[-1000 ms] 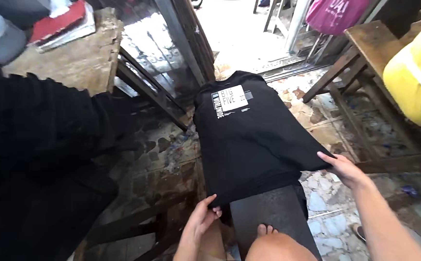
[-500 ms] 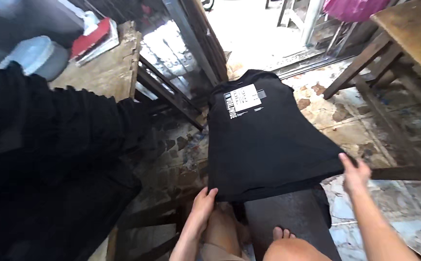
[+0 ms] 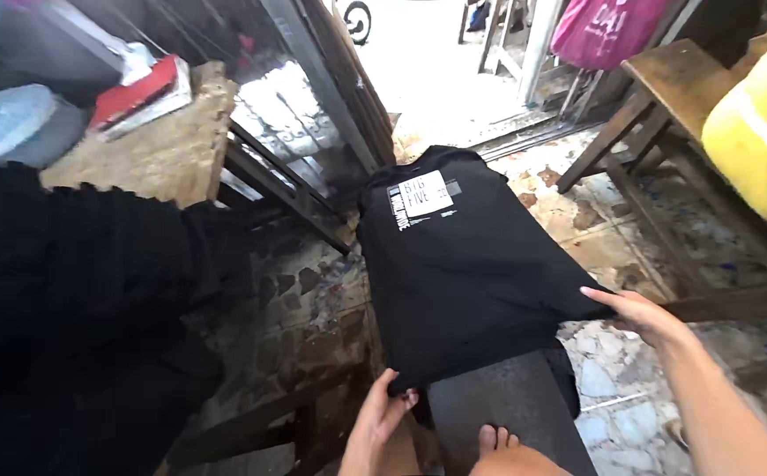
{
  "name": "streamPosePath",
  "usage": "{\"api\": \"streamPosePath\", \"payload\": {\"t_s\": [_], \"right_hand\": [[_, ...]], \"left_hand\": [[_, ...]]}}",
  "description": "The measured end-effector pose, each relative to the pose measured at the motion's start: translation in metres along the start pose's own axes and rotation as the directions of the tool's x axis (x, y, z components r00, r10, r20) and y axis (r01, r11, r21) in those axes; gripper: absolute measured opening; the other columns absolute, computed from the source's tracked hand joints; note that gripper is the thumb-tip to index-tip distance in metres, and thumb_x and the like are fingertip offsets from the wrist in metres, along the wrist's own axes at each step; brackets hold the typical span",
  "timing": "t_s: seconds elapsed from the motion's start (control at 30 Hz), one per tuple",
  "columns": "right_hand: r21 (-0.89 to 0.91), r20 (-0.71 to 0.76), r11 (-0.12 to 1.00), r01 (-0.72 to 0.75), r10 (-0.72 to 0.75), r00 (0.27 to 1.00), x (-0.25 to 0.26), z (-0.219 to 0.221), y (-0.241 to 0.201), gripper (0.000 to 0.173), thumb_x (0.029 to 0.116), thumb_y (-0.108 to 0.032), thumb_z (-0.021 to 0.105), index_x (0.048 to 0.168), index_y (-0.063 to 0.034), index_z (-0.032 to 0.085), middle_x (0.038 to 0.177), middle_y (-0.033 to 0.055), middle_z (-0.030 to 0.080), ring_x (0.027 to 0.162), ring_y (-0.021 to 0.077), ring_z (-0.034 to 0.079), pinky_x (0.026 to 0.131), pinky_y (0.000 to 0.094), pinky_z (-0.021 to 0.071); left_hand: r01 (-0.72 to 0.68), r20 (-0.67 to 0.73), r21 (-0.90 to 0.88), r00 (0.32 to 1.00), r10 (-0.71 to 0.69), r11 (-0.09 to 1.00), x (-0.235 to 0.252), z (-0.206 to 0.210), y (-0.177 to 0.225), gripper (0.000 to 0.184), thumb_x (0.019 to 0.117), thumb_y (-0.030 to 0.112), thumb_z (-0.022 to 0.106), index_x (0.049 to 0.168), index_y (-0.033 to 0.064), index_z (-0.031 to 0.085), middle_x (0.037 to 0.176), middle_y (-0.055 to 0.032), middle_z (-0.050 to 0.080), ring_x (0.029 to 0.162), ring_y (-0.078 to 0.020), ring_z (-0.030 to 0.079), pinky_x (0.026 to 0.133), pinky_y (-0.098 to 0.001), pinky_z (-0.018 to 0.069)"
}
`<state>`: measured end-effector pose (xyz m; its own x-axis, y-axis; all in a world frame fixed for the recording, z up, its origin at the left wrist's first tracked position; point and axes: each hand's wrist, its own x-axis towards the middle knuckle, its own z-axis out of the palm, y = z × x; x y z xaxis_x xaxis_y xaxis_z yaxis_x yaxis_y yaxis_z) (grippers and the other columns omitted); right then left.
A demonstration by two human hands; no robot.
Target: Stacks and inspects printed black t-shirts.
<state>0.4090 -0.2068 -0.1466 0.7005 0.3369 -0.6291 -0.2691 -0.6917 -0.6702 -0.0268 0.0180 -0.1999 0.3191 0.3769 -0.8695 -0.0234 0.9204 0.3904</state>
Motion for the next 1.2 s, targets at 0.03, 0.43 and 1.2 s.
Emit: {"api": "streamPosePath", "payload": {"t_s": [0.03,0.43,1.2], "right_hand": [[0.116,-0.033,0.988,0.106,-0.103,0.994,-0.009,0.004,-0.002,0.046,0.1010,-0.038,0.065,0.126,0.0005,0.063,0.105,0.0140,0.070,0.087,0.0185,0.067,0.079,0.0391,0.0568],[0.060,-0.239,0.992,0.110,-0.092,0.967,0.026,0.100,0.065,0.054,0.0957,-0.046,0.071,0.112,0.0051,0.072,0.112,0.0289,0.069,0.109,0.0428,0.065,0.098,0.0642,0.0484],[0.139,-0.400,0.875,0.464,-0.379,0.834,-0.049,0.030,-0.063,0.032,0.1030,-0.022,0.061,0.116,0.0069,0.055,0.102,0.0092,0.056,0.088,0.0047,0.055,0.086,0.0290,0.0501]], "left_hand": [[0.076,0.067,-0.015,0.995,-0.075,0.997,-0.010,-0.002,0.011,0.028,0.1035,0.027,0.037,0.100,0.0059,0.055,0.076,-0.0116,0.063,0.061,-0.0207,0.063,0.057,-0.0334,0.0564],[-0.308,-0.092,0.591,0.892,0.442,0.745,-0.094,0.014,0.105,0.040,0.1067,0.030,0.055,0.134,-0.0004,0.057,0.111,-0.0153,0.072,0.093,-0.0242,0.072,0.080,-0.0401,0.0617],[-0.548,0.114,0.317,0.833,0.542,0.774,-0.049,0.007,0.068,0.038,0.1059,0.021,0.053,0.135,-0.0038,0.055,0.119,-0.0181,0.069,0.108,-0.0246,0.069,0.095,-0.0424,0.0578]]}}
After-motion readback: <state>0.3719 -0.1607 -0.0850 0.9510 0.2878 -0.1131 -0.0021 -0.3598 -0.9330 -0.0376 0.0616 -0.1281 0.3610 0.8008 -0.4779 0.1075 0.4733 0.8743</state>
